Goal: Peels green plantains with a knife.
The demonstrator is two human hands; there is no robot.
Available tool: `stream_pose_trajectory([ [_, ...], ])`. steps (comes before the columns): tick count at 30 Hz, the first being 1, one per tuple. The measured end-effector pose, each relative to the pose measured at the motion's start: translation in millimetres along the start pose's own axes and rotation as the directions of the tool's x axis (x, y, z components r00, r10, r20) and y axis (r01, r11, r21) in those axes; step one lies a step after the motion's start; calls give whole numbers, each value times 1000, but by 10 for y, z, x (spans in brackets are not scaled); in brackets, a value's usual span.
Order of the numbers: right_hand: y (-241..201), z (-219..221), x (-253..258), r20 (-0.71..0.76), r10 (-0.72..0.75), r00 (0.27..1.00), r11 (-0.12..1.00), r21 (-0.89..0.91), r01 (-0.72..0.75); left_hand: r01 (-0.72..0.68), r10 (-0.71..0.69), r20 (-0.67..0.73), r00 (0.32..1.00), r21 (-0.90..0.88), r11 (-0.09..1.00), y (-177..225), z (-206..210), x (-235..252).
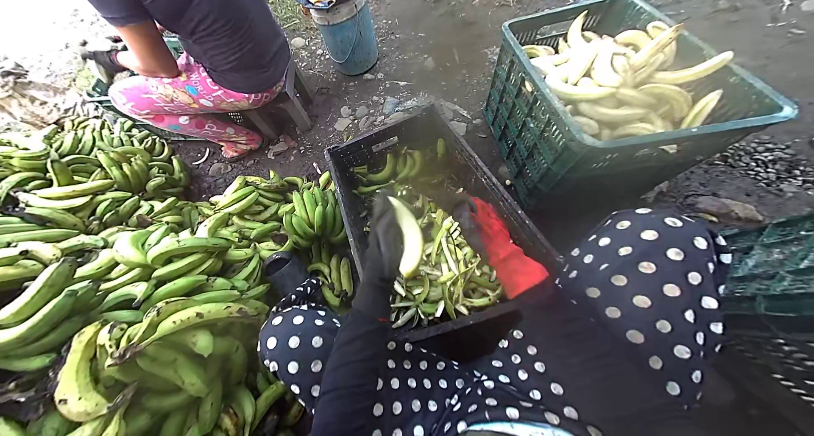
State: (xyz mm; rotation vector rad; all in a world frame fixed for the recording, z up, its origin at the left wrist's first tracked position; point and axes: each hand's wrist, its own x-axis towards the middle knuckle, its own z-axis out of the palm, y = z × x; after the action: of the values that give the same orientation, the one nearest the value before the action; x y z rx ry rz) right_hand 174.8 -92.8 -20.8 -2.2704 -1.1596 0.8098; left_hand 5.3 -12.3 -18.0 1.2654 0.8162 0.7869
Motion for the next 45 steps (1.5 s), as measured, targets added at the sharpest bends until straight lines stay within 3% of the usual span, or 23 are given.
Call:
stream_pose_trajectory([
  [2,-12,81,-193,-26,-41,999,999,5,42,-82,84,-344,935,20,996,30,-1,65],
  [4,12,250,-346,-58,-123,991,992,-45,120,-123,76,-621,780,-34,992,51,42,129],
  [6,28,425,-448,-130,-202,971,978,-77,193,-35,16,-741,671,-10,999,60,35,95],
  [10,-52,451,-450,-179,-203,963,979,-71,193,76,-37,-752,658,17,997,126,19,45],
  [11,-65,428,-429,-191,-212,959,977,-70,202,31,-38,-728,685,-23,999,122,-2,78],
  [14,-94,335,-390,-178,-215,960,977,-50,209,-43,1,-531,848,-67,997,74,-86,119],
  [18,-135,148,-294,-122,-68,990,997,-49,63,-22,107,-301,948,275,961,47,-90,33],
  [21,-114,-25,-186,-170,-25,985,998,-68,14,-44,72,-115,991,228,973,82,66,-94],
  [24,-107,-49,-275,-159,-98,982,991,-106,82,-2,44,-293,955,141,990,-13,51,-49],
  [27,-5,179,-406,-163,-239,957,966,-135,218,52,-91,-532,842,-89,995,-70,4,33],
  [28,29,277,-429,-166,-273,948,957,-145,250,108,-138,-576,805,-86,990,-65,-20,-4],
  [32,22,475,-431,-151,-275,950,957,-140,254,222,-187,-580,793,-11,975,-94,-56,-156],
  [35,-123,393,-422,-61,-145,988,984,-109,138,317,-146,-621,770,174,932,-46,-10,-137],
  [38,-225,240,-320,-16,-57,998,993,-100,55,198,-104,-601,793,94,976,-44,65,-122],
  [41,-165,201,-310,-56,-213,975,967,-155,202,108,-134,-540,831,-80,991,-52,-29,-52],
  [45,-50,258,-357,-65,-262,963,960,-121,253,89,-119,-539,834,-83,993,13,-27,-37],
])
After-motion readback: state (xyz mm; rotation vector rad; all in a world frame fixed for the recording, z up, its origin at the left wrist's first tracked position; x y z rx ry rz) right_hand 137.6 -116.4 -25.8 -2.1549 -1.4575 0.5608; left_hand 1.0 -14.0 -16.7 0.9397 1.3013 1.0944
